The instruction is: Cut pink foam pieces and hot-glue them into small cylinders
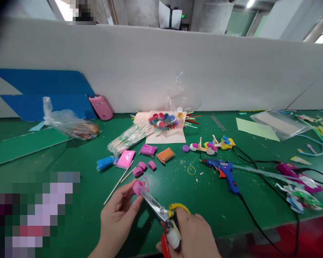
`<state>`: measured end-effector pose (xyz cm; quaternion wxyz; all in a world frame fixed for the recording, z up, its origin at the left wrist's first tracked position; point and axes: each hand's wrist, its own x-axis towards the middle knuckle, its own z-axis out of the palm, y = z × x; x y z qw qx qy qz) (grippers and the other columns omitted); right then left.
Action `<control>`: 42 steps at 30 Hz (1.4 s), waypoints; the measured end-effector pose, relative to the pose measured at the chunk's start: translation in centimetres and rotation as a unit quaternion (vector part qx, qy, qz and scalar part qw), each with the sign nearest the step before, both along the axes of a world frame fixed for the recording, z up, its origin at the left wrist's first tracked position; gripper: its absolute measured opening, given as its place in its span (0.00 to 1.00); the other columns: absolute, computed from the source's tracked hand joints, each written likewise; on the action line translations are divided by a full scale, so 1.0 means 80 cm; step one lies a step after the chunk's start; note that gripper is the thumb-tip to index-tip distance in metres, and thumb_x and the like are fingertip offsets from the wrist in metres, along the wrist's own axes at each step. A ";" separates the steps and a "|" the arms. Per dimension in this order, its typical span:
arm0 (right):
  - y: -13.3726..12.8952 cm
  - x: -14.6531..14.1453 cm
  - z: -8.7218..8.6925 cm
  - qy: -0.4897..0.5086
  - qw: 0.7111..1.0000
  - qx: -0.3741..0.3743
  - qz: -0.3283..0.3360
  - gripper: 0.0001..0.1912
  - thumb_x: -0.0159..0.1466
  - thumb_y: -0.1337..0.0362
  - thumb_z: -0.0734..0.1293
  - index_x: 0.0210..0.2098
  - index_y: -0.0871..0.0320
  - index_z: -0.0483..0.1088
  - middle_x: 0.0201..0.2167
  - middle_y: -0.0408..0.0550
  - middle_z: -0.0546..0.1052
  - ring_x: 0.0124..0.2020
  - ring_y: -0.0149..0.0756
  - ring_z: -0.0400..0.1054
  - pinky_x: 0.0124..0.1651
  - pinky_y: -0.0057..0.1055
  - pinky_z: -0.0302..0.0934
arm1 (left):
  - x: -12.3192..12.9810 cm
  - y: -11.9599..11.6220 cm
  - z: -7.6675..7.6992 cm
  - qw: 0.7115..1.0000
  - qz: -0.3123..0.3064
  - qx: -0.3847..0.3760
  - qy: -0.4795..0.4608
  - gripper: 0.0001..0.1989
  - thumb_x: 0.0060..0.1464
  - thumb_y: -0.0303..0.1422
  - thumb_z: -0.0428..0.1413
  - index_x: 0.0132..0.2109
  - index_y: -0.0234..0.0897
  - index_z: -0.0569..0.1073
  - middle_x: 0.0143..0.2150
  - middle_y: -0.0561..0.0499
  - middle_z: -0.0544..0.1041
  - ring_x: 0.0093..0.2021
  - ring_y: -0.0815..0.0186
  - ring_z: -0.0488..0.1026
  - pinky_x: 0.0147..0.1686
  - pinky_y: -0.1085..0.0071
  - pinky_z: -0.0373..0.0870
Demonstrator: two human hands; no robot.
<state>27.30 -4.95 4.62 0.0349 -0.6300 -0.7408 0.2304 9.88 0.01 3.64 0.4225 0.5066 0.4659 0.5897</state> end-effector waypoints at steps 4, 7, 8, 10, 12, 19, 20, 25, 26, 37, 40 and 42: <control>0.003 0.002 0.000 0.000 1.000 0.005 0.011 0.14 0.49 0.55 0.62 0.31 0.58 0.60 0.25 0.49 0.74 0.24 0.45 0.67 0.26 0.30 0.50 | 0.001 0.001 0.003 1.000 0.015 0.003 0.004 0.17 0.41 0.24 0.58 0.42 0.39 0.71 0.39 0.51 0.76 0.38 0.65 0.74 0.39 0.71 0.72; 0.004 0.002 0.000 -0.011 1.000 0.000 0.011 0.14 0.49 0.56 0.62 0.31 0.57 0.60 0.25 0.49 0.74 0.24 0.44 0.67 0.25 0.30 0.50 | 0.001 0.000 0.003 1.000 0.015 0.010 0.003 0.17 0.41 0.23 0.58 0.42 0.40 0.71 0.38 0.51 0.76 0.37 0.66 0.74 0.39 0.72 0.71; 0.004 0.002 0.000 -0.013 1.000 -0.001 0.010 0.14 0.49 0.56 0.62 0.32 0.57 0.60 0.25 0.49 0.74 0.25 0.44 0.67 0.26 0.30 0.49 | 0.000 0.000 0.003 1.000 0.015 0.012 0.003 0.17 0.41 0.23 0.58 0.42 0.39 0.71 0.38 0.51 0.76 0.37 0.66 0.74 0.39 0.72 0.71; 0.004 0.002 -0.002 -0.011 1.000 0.001 0.010 0.14 0.50 0.56 0.62 0.32 0.57 0.59 0.25 0.48 0.74 0.25 0.44 0.67 0.26 0.31 0.49 | 0.000 -0.001 0.002 1.000 0.017 0.014 0.004 0.17 0.41 0.23 0.58 0.42 0.39 0.71 0.38 0.51 0.76 0.37 0.66 0.74 0.39 0.72 0.72; 0.003 0.003 -0.005 -0.008 1.000 0.003 0.010 0.13 0.50 0.56 0.62 0.31 0.57 0.59 0.25 0.47 0.73 0.24 0.44 0.66 0.26 0.30 0.49 | 0.000 -0.001 0.001 1.000 0.019 0.018 0.008 0.18 0.41 0.23 0.58 0.42 0.39 0.71 0.39 0.51 0.76 0.38 0.66 0.74 0.39 0.72 0.72; 0.004 0.004 -0.008 0.006 1.000 -0.005 0.017 0.11 0.51 0.57 0.61 0.30 0.56 0.58 0.23 0.45 0.73 0.23 0.42 0.66 0.24 0.29 0.48 | -0.003 0.000 -0.002 0.998 0.014 0.049 0.034 0.20 0.42 0.21 0.57 0.44 0.41 0.70 0.40 0.51 0.76 0.39 0.67 0.73 0.41 0.73 0.71; 0.005 0.004 -0.006 0.004 1.000 -0.005 0.016 0.11 0.50 0.57 0.62 0.30 0.56 0.58 0.23 0.45 0.73 0.23 0.42 0.66 0.25 0.29 0.48 | -0.003 0.001 -0.002 0.998 0.018 0.051 0.037 0.20 0.41 0.21 0.57 0.44 0.40 0.70 0.40 0.51 0.76 0.39 0.66 0.73 0.40 0.73 0.71; 0.008 0.004 0.006 -0.001 1.000 0.012 0.018 0.11 0.50 0.58 0.63 0.29 0.56 0.58 0.25 0.45 0.72 0.24 0.41 0.65 0.26 0.30 0.48 | -0.006 0.003 -0.002 0.998 0.023 0.047 0.046 0.19 0.40 0.23 0.58 0.43 0.40 0.72 0.39 0.50 0.76 0.40 0.64 0.73 0.42 0.71 0.70; 0.008 0.005 0.007 0.001 1.000 0.016 0.017 0.11 0.49 0.58 0.63 0.29 0.56 0.58 0.25 0.45 0.72 0.24 0.41 0.64 0.26 0.29 0.48 | -0.006 0.003 -0.002 0.998 0.019 0.045 0.043 0.19 0.40 0.23 0.58 0.42 0.40 0.72 0.40 0.50 0.76 0.41 0.64 0.73 0.42 0.71 0.69; 0.008 0.008 0.001 0.016 0.999 0.042 0.002 0.14 0.47 0.57 0.65 0.28 0.55 0.57 0.24 0.42 0.71 0.23 0.39 0.63 0.26 0.28 0.47 | -0.007 0.003 -0.005 1.000 0.003 0.012 -0.026 0.21 0.41 0.21 0.57 0.44 0.45 0.72 0.42 0.53 0.75 0.41 0.68 0.72 0.43 0.76 0.67; 0.007 0.008 0.000 0.020 0.999 0.042 0.000 0.14 0.47 0.57 0.65 0.28 0.55 0.57 0.24 0.42 0.71 0.23 0.38 0.63 0.26 0.29 0.47 | -0.007 0.003 -0.004 0.999 0.002 0.004 -0.033 0.21 0.41 0.21 0.58 0.44 0.44 0.72 0.43 0.52 0.75 0.41 0.67 0.72 0.44 0.74 0.67; 0.006 0.008 0.000 0.026 0.999 0.039 -0.002 0.14 0.47 0.58 0.66 0.29 0.55 0.58 0.24 0.42 0.71 0.23 0.38 0.63 0.26 0.29 0.47 | -0.007 0.003 -0.004 0.999 0.000 -0.002 -0.039 0.21 0.41 0.21 0.58 0.44 0.44 0.72 0.42 0.52 0.75 0.41 0.67 0.72 0.44 0.74 0.67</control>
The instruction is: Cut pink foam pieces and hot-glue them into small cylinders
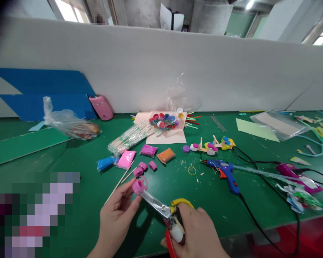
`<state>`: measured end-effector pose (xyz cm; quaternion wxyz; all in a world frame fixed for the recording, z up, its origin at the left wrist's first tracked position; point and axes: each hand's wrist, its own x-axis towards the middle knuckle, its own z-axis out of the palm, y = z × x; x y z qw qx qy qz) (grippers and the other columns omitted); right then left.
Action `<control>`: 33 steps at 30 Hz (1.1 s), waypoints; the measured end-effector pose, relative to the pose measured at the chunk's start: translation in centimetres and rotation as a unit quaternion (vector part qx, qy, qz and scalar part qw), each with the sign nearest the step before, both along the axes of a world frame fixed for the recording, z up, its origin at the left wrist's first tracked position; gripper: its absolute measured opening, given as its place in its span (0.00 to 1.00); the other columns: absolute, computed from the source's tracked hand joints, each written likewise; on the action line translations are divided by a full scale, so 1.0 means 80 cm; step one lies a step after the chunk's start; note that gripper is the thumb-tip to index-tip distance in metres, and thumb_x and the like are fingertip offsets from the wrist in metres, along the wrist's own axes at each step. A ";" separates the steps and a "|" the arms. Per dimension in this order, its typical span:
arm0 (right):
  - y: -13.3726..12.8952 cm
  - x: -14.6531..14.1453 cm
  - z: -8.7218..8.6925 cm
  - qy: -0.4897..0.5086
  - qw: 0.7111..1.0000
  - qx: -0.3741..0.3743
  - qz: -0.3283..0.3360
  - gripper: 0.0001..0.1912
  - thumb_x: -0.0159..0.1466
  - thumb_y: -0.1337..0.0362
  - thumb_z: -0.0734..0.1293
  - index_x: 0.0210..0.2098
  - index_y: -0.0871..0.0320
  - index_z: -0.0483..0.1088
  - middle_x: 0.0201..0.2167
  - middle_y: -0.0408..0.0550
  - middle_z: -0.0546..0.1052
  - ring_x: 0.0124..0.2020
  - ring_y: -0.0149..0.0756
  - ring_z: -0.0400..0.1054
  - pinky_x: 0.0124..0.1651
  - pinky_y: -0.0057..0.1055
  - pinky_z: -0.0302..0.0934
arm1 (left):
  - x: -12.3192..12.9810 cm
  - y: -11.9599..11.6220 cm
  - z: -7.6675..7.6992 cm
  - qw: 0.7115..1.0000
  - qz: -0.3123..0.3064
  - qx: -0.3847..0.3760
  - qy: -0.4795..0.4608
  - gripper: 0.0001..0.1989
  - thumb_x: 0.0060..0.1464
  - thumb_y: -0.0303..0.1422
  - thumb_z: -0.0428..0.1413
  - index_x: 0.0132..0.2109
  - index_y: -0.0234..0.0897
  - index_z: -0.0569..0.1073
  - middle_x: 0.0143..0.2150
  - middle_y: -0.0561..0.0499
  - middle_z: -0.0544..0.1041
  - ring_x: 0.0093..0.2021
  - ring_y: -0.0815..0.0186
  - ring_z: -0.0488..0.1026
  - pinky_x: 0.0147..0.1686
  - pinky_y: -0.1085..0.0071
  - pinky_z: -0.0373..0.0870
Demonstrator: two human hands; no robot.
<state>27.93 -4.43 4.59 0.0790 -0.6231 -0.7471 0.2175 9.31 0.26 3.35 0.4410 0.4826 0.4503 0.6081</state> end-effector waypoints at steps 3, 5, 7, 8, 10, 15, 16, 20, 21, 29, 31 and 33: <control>0.000 -0.001 0.001 -0.001 1.000 -0.008 -0.004 0.14 0.46 0.58 0.66 0.28 0.55 0.58 0.24 0.41 0.71 0.23 0.38 0.63 0.26 0.29 0.47 | 0.001 -0.001 -0.001 1.000 -0.001 -0.010 -0.005 0.21 0.41 0.21 0.57 0.44 0.44 0.72 0.42 0.52 0.75 0.41 0.68 0.72 0.43 0.75 0.68; 0.001 -0.003 0.002 -0.006 1.000 -0.008 -0.006 0.14 0.47 0.58 0.66 0.28 0.55 0.58 0.23 0.41 0.71 0.23 0.39 0.63 0.26 0.29 0.47 | 0.001 -0.002 -0.001 1.000 -0.002 -0.014 -0.008 0.21 0.41 0.21 0.58 0.43 0.44 0.72 0.42 0.52 0.75 0.40 0.68 0.73 0.43 0.76 0.68; 0.000 -0.004 0.003 -0.008 1.000 -0.006 -0.006 0.14 0.47 0.58 0.66 0.28 0.55 0.58 0.23 0.42 0.71 0.23 0.39 0.63 0.26 0.29 0.46 | 0.002 -0.002 -0.002 1.000 -0.003 -0.014 -0.012 0.20 0.41 0.21 0.58 0.43 0.44 0.72 0.42 0.52 0.76 0.40 0.68 0.73 0.43 0.75 0.68; 0.000 -0.004 0.003 -0.008 1.000 -0.007 -0.005 0.13 0.47 0.58 0.66 0.27 0.55 0.58 0.23 0.42 0.71 0.23 0.39 0.63 0.26 0.29 0.46 | 0.002 -0.003 -0.002 1.000 -0.002 -0.012 -0.014 0.21 0.40 0.21 0.58 0.43 0.44 0.72 0.41 0.52 0.76 0.40 0.69 0.73 0.43 0.75 0.68; 0.000 -0.005 0.002 -0.007 1.000 -0.012 0.000 0.13 0.47 0.58 0.65 0.27 0.55 0.58 0.23 0.42 0.71 0.23 0.39 0.63 0.26 0.29 0.46 | 0.003 -0.003 -0.001 1.000 -0.001 -0.010 -0.016 0.21 0.40 0.21 0.58 0.43 0.44 0.72 0.41 0.52 0.76 0.39 0.69 0.73 0.43 0.75 0.68; -0.001 -0.005 -0.003 -0.006 1.000 -0.020 0.013 0.13 0.48 0.58 0.64 0.29 0.56 0.58 0.23 0.43 0.71 0.23 0.40 0.64 0.26 0.29 0.46 | 0.004 -0.002 0.000 1.000 -0.006 -0.021 -0.014 0.20 0.41 0.21 0.57 0.43 0.45 0.72 0.41 0.53 0.76 0.39 0.70 0.73 0.42 0.78 0.68; -0.002 -0.004 -0.005 -0.008 1.000 -0.021 0.013 0.13 0.48 0.58 0.64 0.30 0.56 0.58 0.24 0.43 0.72 0.23 0.40 0.64 0.25 0.29 0.46 | 0.005 -0.002 -0.001 1.000 -0.008 -0.023 -0.013 0.20 0.42 0.21 0.57 0.43 0.45 0.72 0.41 0.54 0.76 0.39 0.71 0.73 0.42 0.78 0.68; -0.004 -0.003 -0.012 -0.013 1.000 -0.021 0.014 0.13 0.48 0.58 0.63 0.30 0.56 0.59 0.23 0.44 0.72 0.23 0.42 0.64 0.24 0.29 0.45 | 0.004 -0.004 -0.002 1.000 -0.018 -0.018 -0.005 0.20 0.43 0.21 0.57 0.44 0.47 0.71 0.41 0.55 0.75 0.39 0.72 0.72 0.43 0.79 0.67; -0.004 -0.003 -0.013 -0.011 1.000 -0.018 0.017 0.12 0.48 0.58 0.63 0.30 0.56 0.59 0.23 0.44 0.72 0.23 0.42 0.64 0.24 0.29 0.45 | 0.004 -0.004 -0.002 1.000 -0.019 -0.016 -0.003 0.20 0.43 0.21 0.57 0.43 0.47 0.71 0.41 0.55 0.75 0.39 0.71 0.72 0.42 0.79 0.67; -0.004 -0.004 -0.013 0.001 1.000 -0.003 0.023 0.09 0.47 0.63 0.62 0.28 0.55 0.58 0.21 0.42 0.70 0.21 0.40 0.63 0.23 0.28 0.44 | 0.002 -0.002 -0.002 1.000 -0.015 -0.003 0.015 0.20 0.42 0.22 0.57 0.43 0.45 0.72 0.39 0.53 0.75 0.38 0.69 0.73 0.41 0.75 0.69; -0.004 -0.004 -0.012 0.007 1.000 0.000 0.025 0.09 0.46 0.63 0.62 0.28 0.55 0.57 0.21 0.41 0.70 0.21 0.39 0.63 0.23 0.28 0.44 | 0.002 -0.002 -0.003 1.000 -0.005 0.004 0.019 0.20 0.41 0.22 0.58 0.43 0.43 0.72 0.39 0.52 0.75 0.37 0.68 0.73 0.41 0.73 0.70; -0.005 -0.005 -0.010 0.012 1.000 -0.003 0.028 0.09 0.46 0.64 0.61 0.27 0.54 0.57 0.20 0.40 0.70 0.20 0.38 0.63 0.23 0.28 0.44 | 0.002 -0.002 -0.003 1.000 0.007 0.010 0.026 0.19 0.40 0.22 0.58 0.43 0.41 0.72 0.39 0.50 0.75 0.38 0.66 0.73 0.40 0.71 0.70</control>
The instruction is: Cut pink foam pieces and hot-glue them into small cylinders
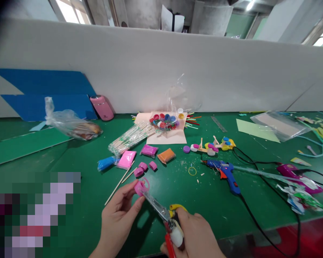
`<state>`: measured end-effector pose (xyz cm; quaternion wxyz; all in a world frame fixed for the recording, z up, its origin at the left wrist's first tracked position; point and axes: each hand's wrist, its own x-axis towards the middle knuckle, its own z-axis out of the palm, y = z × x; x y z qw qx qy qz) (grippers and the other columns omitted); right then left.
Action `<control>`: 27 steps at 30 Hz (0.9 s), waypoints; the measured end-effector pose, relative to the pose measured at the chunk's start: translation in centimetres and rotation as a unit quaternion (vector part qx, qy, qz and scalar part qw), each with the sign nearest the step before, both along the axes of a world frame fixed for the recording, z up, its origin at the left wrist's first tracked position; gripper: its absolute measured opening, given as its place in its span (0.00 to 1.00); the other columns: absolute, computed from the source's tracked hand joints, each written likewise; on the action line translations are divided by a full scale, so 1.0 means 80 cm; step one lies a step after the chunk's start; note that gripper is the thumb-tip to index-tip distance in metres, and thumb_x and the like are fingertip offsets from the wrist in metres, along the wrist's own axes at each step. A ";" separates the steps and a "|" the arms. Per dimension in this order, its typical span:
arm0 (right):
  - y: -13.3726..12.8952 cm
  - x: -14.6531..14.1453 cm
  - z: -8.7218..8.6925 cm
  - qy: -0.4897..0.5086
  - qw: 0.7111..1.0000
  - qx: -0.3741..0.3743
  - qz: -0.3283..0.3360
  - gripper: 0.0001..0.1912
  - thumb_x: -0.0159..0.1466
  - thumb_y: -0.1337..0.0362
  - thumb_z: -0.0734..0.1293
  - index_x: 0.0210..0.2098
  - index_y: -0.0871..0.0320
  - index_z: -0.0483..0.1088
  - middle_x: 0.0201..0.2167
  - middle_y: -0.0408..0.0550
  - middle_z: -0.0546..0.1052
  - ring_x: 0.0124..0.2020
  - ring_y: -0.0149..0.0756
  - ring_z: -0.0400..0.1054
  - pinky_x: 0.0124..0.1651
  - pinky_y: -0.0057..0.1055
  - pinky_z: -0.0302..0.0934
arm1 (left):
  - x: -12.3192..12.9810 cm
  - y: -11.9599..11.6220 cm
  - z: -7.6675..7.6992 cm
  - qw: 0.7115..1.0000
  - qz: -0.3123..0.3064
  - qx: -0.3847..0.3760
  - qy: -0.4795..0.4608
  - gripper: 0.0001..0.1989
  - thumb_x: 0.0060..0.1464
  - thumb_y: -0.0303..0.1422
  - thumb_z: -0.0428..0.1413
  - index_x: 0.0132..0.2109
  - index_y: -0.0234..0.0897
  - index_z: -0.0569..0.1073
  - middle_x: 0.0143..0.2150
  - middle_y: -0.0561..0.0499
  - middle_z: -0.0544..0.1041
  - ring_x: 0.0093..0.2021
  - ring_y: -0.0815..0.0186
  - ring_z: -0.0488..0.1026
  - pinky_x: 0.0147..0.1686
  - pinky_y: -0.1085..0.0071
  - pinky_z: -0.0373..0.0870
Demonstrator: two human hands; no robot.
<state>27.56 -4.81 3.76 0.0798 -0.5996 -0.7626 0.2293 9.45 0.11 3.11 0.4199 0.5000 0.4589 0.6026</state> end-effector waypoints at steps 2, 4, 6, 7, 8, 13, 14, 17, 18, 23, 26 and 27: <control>-0.001 -0.001 0.001 -0.001 1.000 -0.003 0.000 0.08 0.47 0.64 0.61 0.27 0.54 0.56 0.20 0.40 0.70 0.19 0.38 0.63 0.23 0.28 0.44 | 0.000 0.000 0.000 1.000 0.005 0.004 0.012 0.19 0.40 0.23 0.58 0.42 0.40 0.72 0.40 0.49 0.75 0.38 0.65 0.73 0.41 0.70 0.70; -0.002 -0.002 -0.001 -0.009 1.000 -0.004 -0.006 0.08 0.47 0.63 0.61 0.27 0.54 0.57 0.20 0.41 0.70 0.20 0.39 0.63 0.23 0.28 0.44 | 0.000 0.001 0.001 0.999 0.006 0.010 0.031 0.18 0.40 0.23 0.58 0.42 0.40 0.72 0.40 0.49 0.75 0.39 0.64 0.73 0.42 0.69 0.69; -0.003 -0.002 -0.003 -0.017 1.000 -0.005 -0.011 0.09 0.47 0.63 0.61 0.28 0.55 0.57 0.20 0.41 0.70 0.20 0.39 0.63 0.22 0.28 0.44 | 0.000 0.002 0.001 0.999 0.009 0.015 0.052 0.18 0.40 0.24 0.58 0.42 0.41 0.73 0.40 0.49 0.75 0.40 0.63 0.72 0.43 0.68 0.69; -0.004 -0.002 -0.004 -0.022 1.000 -0.008 -0.013 0.09 0.47 0.63 0.61 0.28 0.55 0.57 0.20 0.41 0.70 0.20 0.40 0.63 0.22 0.28 0.44 | -0.001 0.002 0.000 0.998 0.011 0.018 0.061 0.18 0.40 0.24 0.58 0.42 0.41 0.73 0.40 0.49 0.75 0.41 0.63 0.72 0.43 0.68 0.68; -0.004 -0.002 -0.006 -0.026 0.999 -0.011 -0.015 0.09 0.47 0.63 0.61 0.28 0.55 0.58 0.20 0.41 0.71 0.20 0.40 0.64 0.22 0.28 0.44 | -0.001 0.002 0.000 0.997 0.014 0.020 0.068 0.17 0.41 0.24 0.58 0.42 0.41 0.73 0.40 0.49 0.75 0.41 0.63 0.72 0.44 0.68 0.68; -0.002 -0.002 -0.006 -0.043 0.999 -0.025 -0.012 0.11 0.47 0.60 0.62 0.29 0.56 0.58 0.21 0.44 0.72 0.21 0.42 0.65 0.23 0.28 0.45 | -0.004 -0.002 -0.001 0.997 0.017 0.023 0.074 0.17 0.40 0.24 0.58 0.41 0.42 0.73 0.41 0.50 0.75 0.43 0.64 0.71 0.45 0.70 0.67; -0.001 -0.002 -0.005 -0.043 0.999 -0.028 -0.012 0.11 0.47 0.60 0.62 0.29 0.56 0.58 0.21 0.44 0.72 0.21 0.42 0.65 0.22 0.28 0.45 | -0.004 -0.002 0.001 0.998 0.012 0.015 0.063 0.18 0.40 0.24 0.58 0.42 0.42 0.73 0.41 0.51 0.75 0.42 0.64 0.71 0.45 0.70 0.67; 0.000 -0.002 -0.006 -0.042 0.998 -0.032 -0.016 0.11 0.47 0.60 0.62 0.29 0.56 0.58 0.21 0.44 0.72 0.21 0.43 0.65 0.22 0.28 0.45 | -0.004 -0.001 0.010 0.999 -0.007 -0.038 -0.005 0.20 0.40 0.24 0.59 0.44 0.41 0.71 0.41 0.50 0.76 0.40 0.65 0.73 0.42 0.72 0.69; 0.000 -0.002 -0.007 -0.039 0.999 -0.028 -0.018 0.11 0.46 0.61 0.62 0.29 0.56 0.57 0.21 0.44 0.72 0.21 0.42 0.65 0.22 0.28 0.46 | -0.004 0.000 0.013 0.997 -0.020 -0.063 -0.028 0.19 0.41 0.25 0.58 0.44 0.40 0.71 0.40 0.50 0.76 0.39 0.66 0.73 0.40 0.73 0.70; -0.002 0.000 -0.010 -0.021 1.000 -0.006 -0.022 0.11 0.45 0.62 0.63 0.28 0.55 0.57 0.21 0.43 0.72 0.22 0.41 0.65 0.24 0.28 0.49 | -0.004 0.006 0.026 0.987 -0.077 -0.118 -0.072 0.12 0.43 0.27 0.58 0.39 0.35 0.72 0.35 0.49 0.78 0.34 0.67 0.74 0.36 0.75 0.71; -0.003 -0.001 -0.010 -0.018 1.000 0.002 -0.021 0.11 0.45 0.63 0.62 0.29 0.55 0.57 0.21 0.43 0.71 0.22 0.40 0.64 0.24 0.28 0.49 | -0.002 0.006 0.028 0.991 -0.060 -0.105 -0.054 0.12 0.41 0.27 0.59 0.37 0.35 0.72 0.33 0.49 0.77 0.34 0.66 0.74 0.35 0.74 0.72; -0.004 -0.001 -0.009 -0.019 1.000 0.003 -0.020 0.11 0.45 0.63 0.62 0.29 0.55 0.57 0.21 0.43 0.71 0.21 0.40 0.64 0.24 0.28 0.49 | -0.002 0.005 0.027 0.993 -0.055 -0.094 -0.044 0.12 0.41 0.26 0.59 0.37 0.35 0.72 0.33 0.49 0.77 0.34 0.66 0.74 0.35 0.74 0.72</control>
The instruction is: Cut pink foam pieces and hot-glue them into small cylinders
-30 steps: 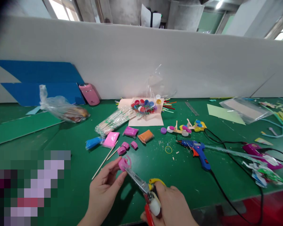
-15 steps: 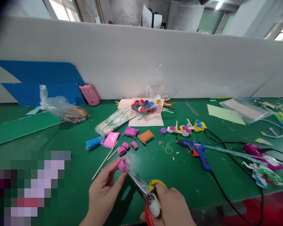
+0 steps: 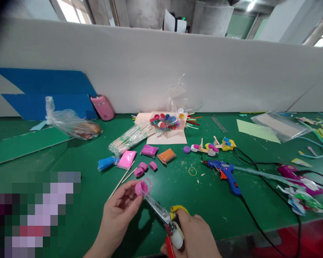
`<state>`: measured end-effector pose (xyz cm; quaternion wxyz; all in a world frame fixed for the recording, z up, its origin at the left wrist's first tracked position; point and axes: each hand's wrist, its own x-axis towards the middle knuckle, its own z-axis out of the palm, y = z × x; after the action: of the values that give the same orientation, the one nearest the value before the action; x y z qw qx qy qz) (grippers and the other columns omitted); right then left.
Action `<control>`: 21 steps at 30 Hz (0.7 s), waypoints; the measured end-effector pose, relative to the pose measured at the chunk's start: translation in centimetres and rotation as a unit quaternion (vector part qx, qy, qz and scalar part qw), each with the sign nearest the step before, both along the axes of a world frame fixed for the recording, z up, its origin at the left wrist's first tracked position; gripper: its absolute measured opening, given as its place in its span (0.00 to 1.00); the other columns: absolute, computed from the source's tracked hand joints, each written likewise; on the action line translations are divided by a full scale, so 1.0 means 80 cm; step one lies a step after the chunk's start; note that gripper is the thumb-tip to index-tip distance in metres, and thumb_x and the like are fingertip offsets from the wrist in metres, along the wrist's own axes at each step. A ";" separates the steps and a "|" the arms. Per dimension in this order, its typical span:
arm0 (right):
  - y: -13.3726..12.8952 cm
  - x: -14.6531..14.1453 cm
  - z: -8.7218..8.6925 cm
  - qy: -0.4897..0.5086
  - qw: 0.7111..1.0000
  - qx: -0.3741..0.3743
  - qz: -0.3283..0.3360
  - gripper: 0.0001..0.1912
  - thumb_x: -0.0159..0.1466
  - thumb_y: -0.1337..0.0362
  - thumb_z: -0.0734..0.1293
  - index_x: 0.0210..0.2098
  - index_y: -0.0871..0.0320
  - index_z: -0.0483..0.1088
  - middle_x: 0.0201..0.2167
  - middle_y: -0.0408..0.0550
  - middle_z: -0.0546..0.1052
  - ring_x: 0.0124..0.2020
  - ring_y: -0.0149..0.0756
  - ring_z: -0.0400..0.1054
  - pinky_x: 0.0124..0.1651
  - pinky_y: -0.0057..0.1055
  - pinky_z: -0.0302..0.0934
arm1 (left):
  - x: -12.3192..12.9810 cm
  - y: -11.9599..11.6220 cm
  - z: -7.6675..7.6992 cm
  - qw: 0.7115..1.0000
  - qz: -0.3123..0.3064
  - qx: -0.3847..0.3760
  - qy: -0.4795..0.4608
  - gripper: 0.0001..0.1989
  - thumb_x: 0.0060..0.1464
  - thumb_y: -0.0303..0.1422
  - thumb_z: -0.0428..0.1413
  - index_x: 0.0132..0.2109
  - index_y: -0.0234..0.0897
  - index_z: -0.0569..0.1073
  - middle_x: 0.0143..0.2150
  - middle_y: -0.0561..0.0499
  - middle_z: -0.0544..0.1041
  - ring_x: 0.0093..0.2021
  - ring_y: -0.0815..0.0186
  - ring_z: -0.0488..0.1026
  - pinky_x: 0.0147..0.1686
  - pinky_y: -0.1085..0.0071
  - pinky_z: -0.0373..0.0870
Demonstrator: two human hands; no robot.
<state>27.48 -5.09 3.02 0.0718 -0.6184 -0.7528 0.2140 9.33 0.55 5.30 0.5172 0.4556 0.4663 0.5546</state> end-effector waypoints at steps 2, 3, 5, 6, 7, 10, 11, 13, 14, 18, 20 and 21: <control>0.000 -0.001 0.000 -0.001 1.000 0.003 0.002 0.10 0.45 0.64 0.62 0.28 0.55 0.57 0.21 0.43 0.71 0.21 0.39 0.64 0.24 0.28 0.49 | 0.001 -0.001 -0.001 0.999 0.005 0.028 0.019 0.12 0.41 0.25 0.58 0.38 0.35 0.72 0.33 0.49 0.76 0.35 0.66 0.73 0.37 0.73 0.71; 0.000 -0.001 0.000 -0.001 1.000 0.005 0.004 0.10 0.45 0.64 0.62 0.28 0.55 0.57 0.21 0.43 0.71 0.21 0.39 0.63 0.24 0.28 0.49 | 0.002 -0.001 -0.002 0.999 0.005 0.043 0.027 0.13 0.41 0.24 0.58 0.38 0.35 0.72 0.34 0.49 0.76 0.35 0.66 0.73 0.38 0.73 0.71; -0.001 -0.001 -0.002 0.000 1.000 0.011 0.006 0.10 0.45 0.63 0.62 0.28 0.55 0.57 0.21 0.43 0.71 0.21 0.39 0.64 0.24 0.28 0.49 | 0.003 -0.001 -0.005 0.997 0.008 0.066 0.040 0.13 0.40 0.23 0.57 0.38 0.35 0.72 0.34 0.49 0.76 0.35 0.66 0.73 0.38 0.73 0.71; -0.001 0.000 -0.003 0.001 1.000 0.009 0.006 0.10 0.45 0.63 0.62 0.28 0.55 0.57 0.21 0.43 0.71 0.21 0.39 0.64 0.24 0.28 0.49 | 0.004 -0.001 -0.006 0.996 0.010 0.075 0.044 0.13 0.40 0.23 0.57 0.38 0.35 0.72 0.33 0.49 0.76 0.35 0.66 0.73 0.39 0.73 0.71; -0.001 0.000 -0.004 0.001 1.000 0.005 0.007 0.10 0.45 0.63 0.62 0.27 0.55 0.57 0.21 0.43 0.71 0.21 0.39 0.64 0.24 0.28 0.49 | 0.004 -0.001 -0.007 0.996 0.011 0.082 0.045 0.14 0.40 0.22 0.57 0.38 0.36 0.72 0.33 0.50 0.76 0.35 0.66 0.73 0.39 0.73 0.70; -0.002 0.001 -0.007 -0.006 1.000 -0.013 0.000 0.10 0.45 0.63 0.62 0.27 0.55 0.57 0.20 0.43 0.71 0.21 0.40 0.64 0.23 0.28 0.48 | 0.006 -0.001 -0.009 0.995 0.015 0.093 0.038 0.14 0.41 0.21 0.56 0.38 0.37 0.72 0.34 0.51 0.76 0.35 0.68 0.73 0.39 0.74 0.70; -0.003 0.002 -0.007 -0.009 1.000 -0.019 -0.002 0.10 0.45 0.63 0.62 0.27 0.55 0.57 0.20 0.43 0.71 0.21 0.40 0.64 0.23 0.28 0.47 | 0.007 -0.001 -0.009 0.995 0.015 0.092 0.036 0.15 0.41 0.21 0.56 0.39 0.37 0.71 0.34 0.52 0.76 0.35 0.68 0.73 0.39 0.75 0.70; -0.003 0.003 -0.007 -0.013 1.000 -0.028 -0.004 0.09 0.46 0.62 0.61 0.27 0.55 0.57 0.19 0.43 0.71 0.20 0.41 0.64 0.22 0.28 0.47 | 0.007 -0.001 -0.010 0.995 0.013 0.090 0.037 0.15 0.41 0.21 0.56 0.39 0.37 0.71 0.34 0.52 0.76 0.35 0.68 0.73 0.38 0.75 0.71; -0.003 0.003 -0.006 -0.014 0.999 -0.032 -0.002 0.09 0.47 0.62 0.61 0.27 0.55 0.57 0.19 0.44 0.71 0.20 0.41 0.64 0.22 0.28 0.47 | 0.007 -0.001 -0.010 0.995 0.013 0.090 0.041 0.14 0.41 0.21 0.56 0.39 0.37 0.71 0.34 0.52 0.76 0.35 0.68 0.73 0.38 0.75 0.71; -0.003 0.002 -0.001 -0.019 0.999 -0.033 0.004 0.08 0.47 0.64 0.61 0.27 0.55 0.57 0.20 0.44 0.71 0.20 0.41 0.64 0.22 0.28 0.46 | 0.006 -0.002 -0.011 0.991 0.022 0.103 0.084 0.14 0.41 0.22 0.56 0.39 0.37 0.71 0.34 0.51 0.76 0.35 0.67 0.73 0.38 0.73 0.71; -0.004 0.001 0.002 -0.016 1.000 -0.024 -0.002 0.09 0.46 0.64 0.61 0.27 0.55 0.57 0.20 0.43 0.71 0.20 0.40 0.64 0.22 0.28 0.47 | 0.004 -0.002 -0.013 0.986 0.025 0.110 0.125 0.14 0.41 0.23 0.56 0.39 0.36 0.71 0.34 0.50 0.76 0.34 0.66 0.73 0.38 0.71 0.71; -0.004 0.001 0.003 -0.011 1.000 -0.019 -0.006 0.09 0.46 0.64 0.62 0.27 0.55 0.57 0.20 0.42 0.71 0.20 0.40 0.64 0.23 0.28 0.47 | 0.004 -0.003 -0.014 0.982 0.029 0.115 0.149 0.15 0.41 0.24 0.56 0.40 0.36 0.71 0.35 0.50 0.76 0.34 0.65 0.73 0.38 0.71 0.71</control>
<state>27.56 -5.43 3.25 0.0531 -0.6262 -0.7458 0.2210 9.61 0.34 4.19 0.3701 0.5756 0.4842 0.5452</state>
